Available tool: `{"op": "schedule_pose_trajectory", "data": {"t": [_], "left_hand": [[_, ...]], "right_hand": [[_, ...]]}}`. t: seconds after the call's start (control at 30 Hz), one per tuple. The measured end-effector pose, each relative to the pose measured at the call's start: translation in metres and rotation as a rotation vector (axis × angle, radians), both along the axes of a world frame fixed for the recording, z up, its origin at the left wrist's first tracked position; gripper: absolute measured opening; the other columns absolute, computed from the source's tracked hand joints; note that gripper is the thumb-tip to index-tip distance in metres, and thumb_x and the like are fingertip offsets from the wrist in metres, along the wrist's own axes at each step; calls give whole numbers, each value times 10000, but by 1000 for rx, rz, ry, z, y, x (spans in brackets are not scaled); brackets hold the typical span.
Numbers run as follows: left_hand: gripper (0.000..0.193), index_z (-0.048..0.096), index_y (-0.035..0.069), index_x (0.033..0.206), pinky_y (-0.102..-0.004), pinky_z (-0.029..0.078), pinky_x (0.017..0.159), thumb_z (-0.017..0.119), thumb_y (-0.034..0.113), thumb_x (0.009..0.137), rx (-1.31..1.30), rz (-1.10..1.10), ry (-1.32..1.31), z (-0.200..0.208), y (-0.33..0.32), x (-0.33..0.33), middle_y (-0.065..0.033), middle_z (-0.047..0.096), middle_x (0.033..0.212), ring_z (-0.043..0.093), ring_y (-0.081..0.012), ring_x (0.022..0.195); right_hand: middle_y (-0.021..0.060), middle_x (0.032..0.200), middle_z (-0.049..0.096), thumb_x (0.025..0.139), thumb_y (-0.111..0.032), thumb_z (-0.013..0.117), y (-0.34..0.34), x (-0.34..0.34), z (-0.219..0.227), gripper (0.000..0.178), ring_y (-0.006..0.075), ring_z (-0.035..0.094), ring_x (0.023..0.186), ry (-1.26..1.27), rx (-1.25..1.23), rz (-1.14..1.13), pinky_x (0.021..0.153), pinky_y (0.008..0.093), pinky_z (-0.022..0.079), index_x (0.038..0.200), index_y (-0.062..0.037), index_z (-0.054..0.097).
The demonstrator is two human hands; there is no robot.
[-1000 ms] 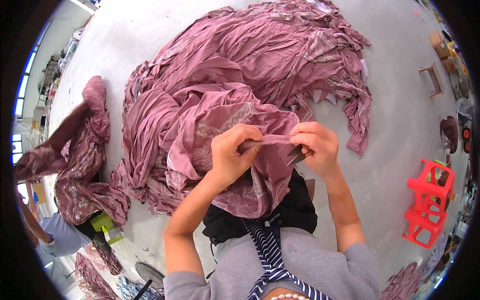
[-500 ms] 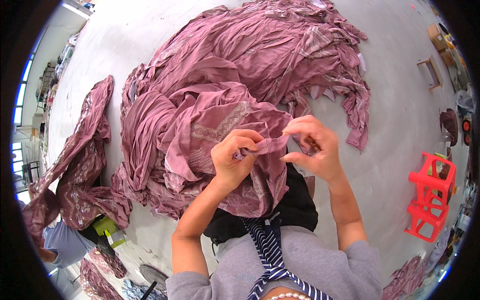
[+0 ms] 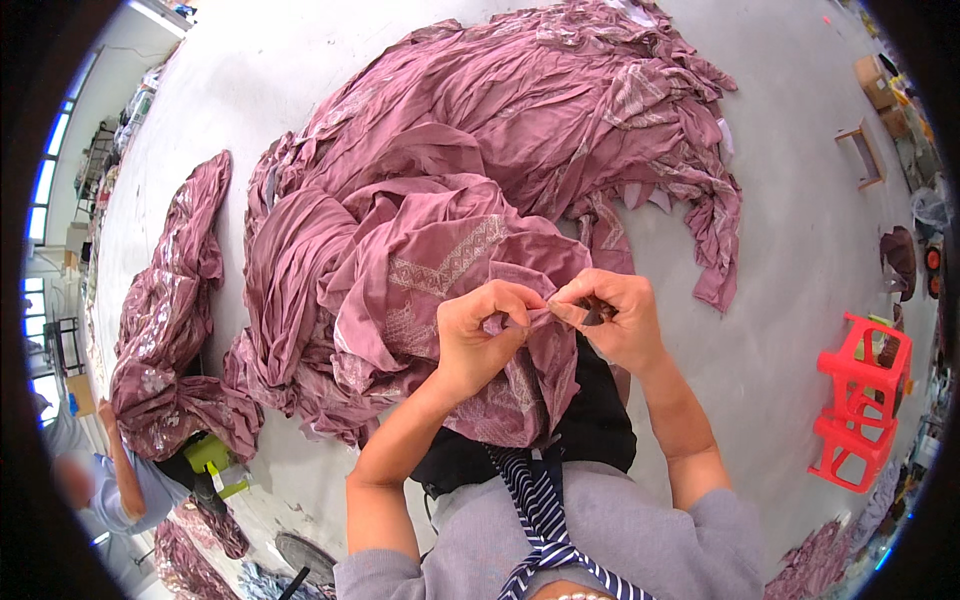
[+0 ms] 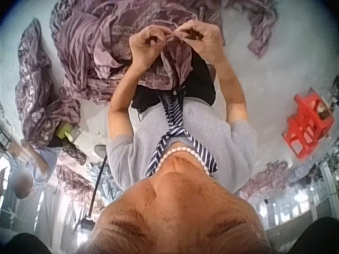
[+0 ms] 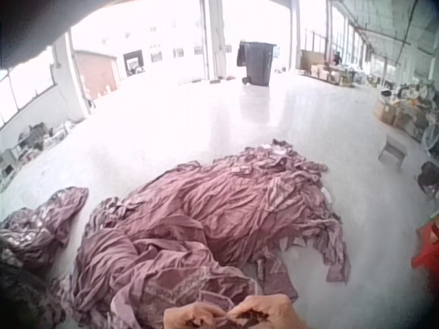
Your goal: The person sits on the floor and repeatedly picks up pieces of pink fabric from a large pile. Using small scissors, they trim loose threads and cut off tags from the fabric pieces, then place them back onto the pile.
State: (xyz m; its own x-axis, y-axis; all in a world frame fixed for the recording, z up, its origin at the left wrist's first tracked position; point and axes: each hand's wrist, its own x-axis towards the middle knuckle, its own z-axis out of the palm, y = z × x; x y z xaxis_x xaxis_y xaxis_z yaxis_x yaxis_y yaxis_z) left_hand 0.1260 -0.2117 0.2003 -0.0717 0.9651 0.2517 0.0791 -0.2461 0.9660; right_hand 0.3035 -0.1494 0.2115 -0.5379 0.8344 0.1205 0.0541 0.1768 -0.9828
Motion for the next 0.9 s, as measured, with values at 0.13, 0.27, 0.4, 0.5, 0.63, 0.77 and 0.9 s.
{"op": "schedule_pose_trajectory", "data": {"t": [0.13,0.27,0.4,0.5,0.63,0.77,0.9], "left_hand": [[198,541,32,735,-242,482,717,561,-156,675,-11,-21,-36,0,1,-1,-136,663,923,611,-139,792],[190,532,38,726,-232,477,696,570,-147,700,21,-62,-56,-2,1,-3,-141,661,941,605,-136,787],[197,510,56,717,-222,470,688,588,-125,725,-10,-59,-94,-2,0,-6,-154,661,972,598,-124,791],[212,488,67,730,-215,467,688,604,-111,746,-4,-67,-120,-2,1,-5,-175,658,1006,596,-114,797],[222,461,77,769,-199,460,680,621,-70,813,-84,-28,-317,-6,0,1,-191,654,1035,590,-93,804],[173,455,58,820,-272,482,823,595,-39,853,-152,-70,-468,-15,-1,-2,-196,629,1086,591,-168,999],[186,466,52,811,-279,492,813,582,-93,802,-158,-52,-442,-15,-2,0,-176,640,1073,610,-170,965]], "right_hand": [[-25,694,606,803,-23,695,-3,-1,0,63,12,447,561,33,-42,-19,495,181,349,853,-20,657],[-15,689,609,856,-50,652,-1,0,-4,45,6,473,557,167,-210,-16,494,169,350,858,-6,640],[-5,679,597,895,-65,608,2,3,-5,75,10,502,564,188,-279,-18,493,166,357,858,0,612],[-12,675,587,894,-86,625,2,0,-10,95,12,499,561,230,-264,-69,493,166,359,854,-3,603],[-29,700,576,868,-95,674,7,4,1,109,5,488,613,148,-229,-143,528,156,366,879,-12,603],[-44,749,562,825,-82,721,6,12,6,167,-3,461,654,16,-107,-157,558,150,365,938,-25,612],[-40,812,560,783,-87,758,6,6,9,237,-1,465,664,-3,-10,-28,559,153,371,972,-38,625]]}}
